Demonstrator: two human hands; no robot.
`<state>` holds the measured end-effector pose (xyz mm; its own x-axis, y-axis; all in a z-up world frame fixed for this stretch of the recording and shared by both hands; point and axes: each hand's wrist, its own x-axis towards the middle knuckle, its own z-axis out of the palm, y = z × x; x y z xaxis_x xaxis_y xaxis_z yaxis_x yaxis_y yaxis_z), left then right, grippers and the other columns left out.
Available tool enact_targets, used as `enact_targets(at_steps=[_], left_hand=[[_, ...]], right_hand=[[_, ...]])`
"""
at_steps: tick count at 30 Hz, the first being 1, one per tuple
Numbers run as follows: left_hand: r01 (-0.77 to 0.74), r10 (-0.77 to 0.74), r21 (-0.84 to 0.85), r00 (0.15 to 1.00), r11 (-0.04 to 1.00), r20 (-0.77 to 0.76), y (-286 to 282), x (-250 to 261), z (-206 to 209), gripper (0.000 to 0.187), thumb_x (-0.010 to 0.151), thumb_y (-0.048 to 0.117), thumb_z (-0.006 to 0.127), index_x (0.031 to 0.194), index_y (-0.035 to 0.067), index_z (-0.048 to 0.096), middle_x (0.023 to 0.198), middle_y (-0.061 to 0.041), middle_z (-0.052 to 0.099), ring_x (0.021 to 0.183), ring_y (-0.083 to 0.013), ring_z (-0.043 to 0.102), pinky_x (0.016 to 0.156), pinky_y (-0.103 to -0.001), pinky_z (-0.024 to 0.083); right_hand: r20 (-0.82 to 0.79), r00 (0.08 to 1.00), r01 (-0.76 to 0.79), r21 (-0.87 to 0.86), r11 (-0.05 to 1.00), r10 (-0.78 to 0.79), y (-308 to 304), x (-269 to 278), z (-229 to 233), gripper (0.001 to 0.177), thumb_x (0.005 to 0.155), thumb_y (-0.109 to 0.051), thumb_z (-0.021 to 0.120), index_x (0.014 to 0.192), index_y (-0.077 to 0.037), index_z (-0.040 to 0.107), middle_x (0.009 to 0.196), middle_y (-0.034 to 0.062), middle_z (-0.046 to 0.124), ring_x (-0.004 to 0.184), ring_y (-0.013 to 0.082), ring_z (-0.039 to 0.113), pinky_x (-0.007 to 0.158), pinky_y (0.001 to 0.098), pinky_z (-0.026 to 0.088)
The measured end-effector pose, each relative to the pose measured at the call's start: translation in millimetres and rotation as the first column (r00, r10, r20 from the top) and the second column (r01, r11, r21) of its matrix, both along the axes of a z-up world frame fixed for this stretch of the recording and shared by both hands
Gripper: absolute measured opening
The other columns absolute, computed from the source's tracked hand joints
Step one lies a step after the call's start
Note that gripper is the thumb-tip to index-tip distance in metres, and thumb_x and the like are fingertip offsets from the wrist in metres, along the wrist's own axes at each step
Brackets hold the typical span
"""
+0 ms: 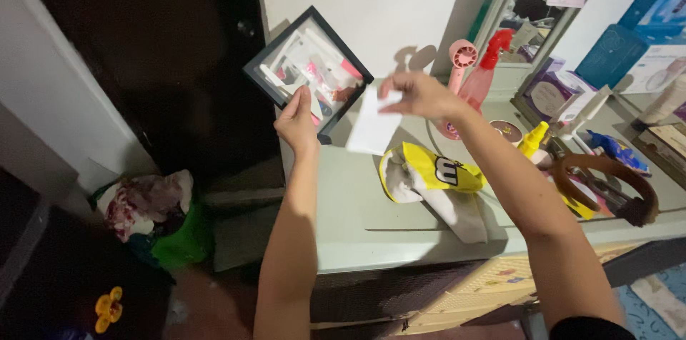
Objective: The person clears a cluttered dresser surface by moving various items aside, then wipes the surface with a yellow cloth. They handle a small fan, a box, a mug, a hair tie, a snack packet, and a framed photo, placing them in new positions while continuing to wipe the dresser.
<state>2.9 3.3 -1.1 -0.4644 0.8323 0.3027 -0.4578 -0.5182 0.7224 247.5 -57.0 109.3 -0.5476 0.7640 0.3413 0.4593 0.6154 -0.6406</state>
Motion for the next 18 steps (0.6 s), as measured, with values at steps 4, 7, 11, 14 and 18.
enact_targets(at_steps=[4, 7, 11, 14, 18], left_hand=[[0.157, -0.156, -0.013, 0.987, 0.988, 0.049, 0, 12, -6, 0.038, 0.089, 0.017, 0.080, 0.117, -0.008, 0.073, 0.113, -0.014, 0.077, 0.103, -0.0153, 0.073, 0.094, -0.026, 0.056], [0.199, -0.199, 0.013, 0.980, 0.980, 0.001, -4, 20, -9, 0.038, 0.091, 0.017, 0.079, 0.118, -0.009, 0.073, 0.113, -0.014, 0.077, 0.100, -0.0142, 0.072, 0.091, -0.025, 0.056], [0.209, -0.206, 0.062, 0.977, 0.976, -0.059, -8, 28, -10, 0.037, 0.091, 0.016, 0.080, 0.118, -0.009, 0.073, 0.111, -0.015, 0.077, 0.096, -0.0136, 0.072, 0.090, -0.026, 0.056], [0.188, -0.184, 0.029, 0.978, 0.982, -0.101, -9, 28, -10, 0.037, 0.091, 0.017, 0.080, 0.117, -0.008, 0.074, 0.109, -0.015, 0.078, 0.095, -0.0133, 0.071, 0.090, -0.026, 0.057], [0.217, -0.216, 0.006, 0.975, 0.976, -0.051, -7, 26, -8, 0.037, 0.092, 0.019, 0.080, 0.118, -0.007, 0.074, 0.110, -0.014, 0.078, 0.094, -0.0130, 0.070, 0.088, -0.026, 0.056]], right_hand=[[-0.152, 0.966, 0.205, -0.055, 0.977, -0.211, -5, -32, 22, 0.054, 0.081, 0.002, 0.082, 0.130, -0.006, 0.063, 0.097, 0.0029, 0.072, 0.084, 0.0067, 0.066, 0.065, 0.0231, 0.051], [-0.099, 0.986, 0.134, 0.019, 0.991, -0.131, 4, -56, 27, 0.049, 0.083, 0.000, 0.083, 0.126, -0.005, 0.061, 0.110, 0.0005, 0.073, 0.084, 0.0052, 0.065, 0.062, 0.0224, 0.051], [-0.122, 0.982, 0.127, -0.141, 0.982, -0.144, 19, -65, 29, 0.048, 0.085, 0.003, 0.078, 0.130, -0.003, 0.062, 0.108, 0.0064, 0.071, 0.083, 0.0154, 0.056, 0.069, 0.0317, 0.045], [-0.084, 0.996, -0.035, 0.066, 0.997, 0.041, 29, -65, 28, 0.046, 0.086, 0.005, 0.079, 0.128, -0.003, 0.063, 0.118, 0.0044, 0.072, 0.110, 0.0121, 0.067, 0.093, 0.0297, 0.055], [-0.019, 0.992, 0.129, 0.193, 0.973, -0.128, 33, -71, 24, 0.047, 0.080, 0.002, 0.081, 0.123, -0.005, 0.065, 0.112, 0.0054, 0.074, 0.097, 0.0157, 0.070, 0.087, 0.0310, 0.057]])
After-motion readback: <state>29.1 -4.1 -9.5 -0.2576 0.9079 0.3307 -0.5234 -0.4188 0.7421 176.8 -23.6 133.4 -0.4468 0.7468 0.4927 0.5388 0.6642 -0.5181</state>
